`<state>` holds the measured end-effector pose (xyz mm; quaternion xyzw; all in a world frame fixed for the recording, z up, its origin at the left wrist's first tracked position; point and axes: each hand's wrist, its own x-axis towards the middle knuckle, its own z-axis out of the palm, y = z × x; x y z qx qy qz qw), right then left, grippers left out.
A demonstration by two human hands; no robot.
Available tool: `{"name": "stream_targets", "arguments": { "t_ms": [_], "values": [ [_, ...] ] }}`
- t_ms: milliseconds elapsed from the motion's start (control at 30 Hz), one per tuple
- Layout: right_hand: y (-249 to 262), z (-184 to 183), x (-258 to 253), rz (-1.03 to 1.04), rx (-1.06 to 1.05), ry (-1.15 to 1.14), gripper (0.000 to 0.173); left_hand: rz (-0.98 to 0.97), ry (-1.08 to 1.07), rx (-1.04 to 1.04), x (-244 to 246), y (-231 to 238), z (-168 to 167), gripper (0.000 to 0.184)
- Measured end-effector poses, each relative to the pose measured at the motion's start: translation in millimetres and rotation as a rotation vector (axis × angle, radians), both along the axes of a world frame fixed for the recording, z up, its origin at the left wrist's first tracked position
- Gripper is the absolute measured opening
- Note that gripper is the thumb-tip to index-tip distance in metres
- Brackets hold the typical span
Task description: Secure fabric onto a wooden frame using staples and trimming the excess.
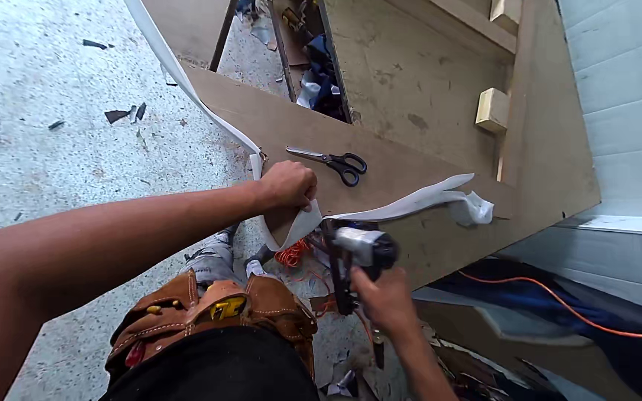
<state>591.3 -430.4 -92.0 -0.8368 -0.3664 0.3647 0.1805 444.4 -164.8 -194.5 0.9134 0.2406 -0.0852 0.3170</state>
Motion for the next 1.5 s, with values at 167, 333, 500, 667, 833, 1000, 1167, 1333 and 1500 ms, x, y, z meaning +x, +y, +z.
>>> {"name": "stream_targets", "arguments": {
  "t_ms": [167,333,500,667,833,1000,1167,1333,1500],
  "values": [
    [33.5,-24.6,-36.4,0.149,-0.018,-0.274,0.037,-0.032,-0.01,-0.03,-4.1,6.0,1.6,0.029],
    [31.3,-19.2,-47.1,0.133,-0.047,-0.229,0.03,-0.067,-0.012,-0.036,-2.7,8.0,0.5,0.028],
    [14.3,-17.9,-75.3,0.089,-0.088,-0.134,0.029,-0.101,-0.048,-0.038,-2.3,10.9,-1.4,0.03],
    [-3.4,-24.0,-100.4,0.034,-0.066,-0.095,0.03,-0.202,-0.064,-0.034,-4.4,17.4,3.8,0.026],
    [-52.1,-12.9,-109.1,-0.206,0.103,0.04,0.019,-0.76,-0.456,-0.018,-57.5,7.5,42.7,0.064],
    [-70.4,-25.7,-132.8,-0.15,0.178,0.002,0.017,-0.727,-0.428,0.065,-42.9,-1.5,-8.2,0.015],
    [-39.4,-39.1,-145.6,-0.08,0.118,-0.14,0.031,-0.644,-0.308,0.096,-23.0,-2.0,-14.8,0.025],
    [-19.5,-42.5,-151.7,-0.111,0.01,-0.157,0.028,-0.627,-0.299,0.071,-24.4,5.2,-15.1,0.029],
    [-4.4,-36.7,-159.8,-0.149,-0.012,-0.197,0.024,-0.853,-0.24,0.12,-22.6,70.1,13.6,0.044]
  ]
}}
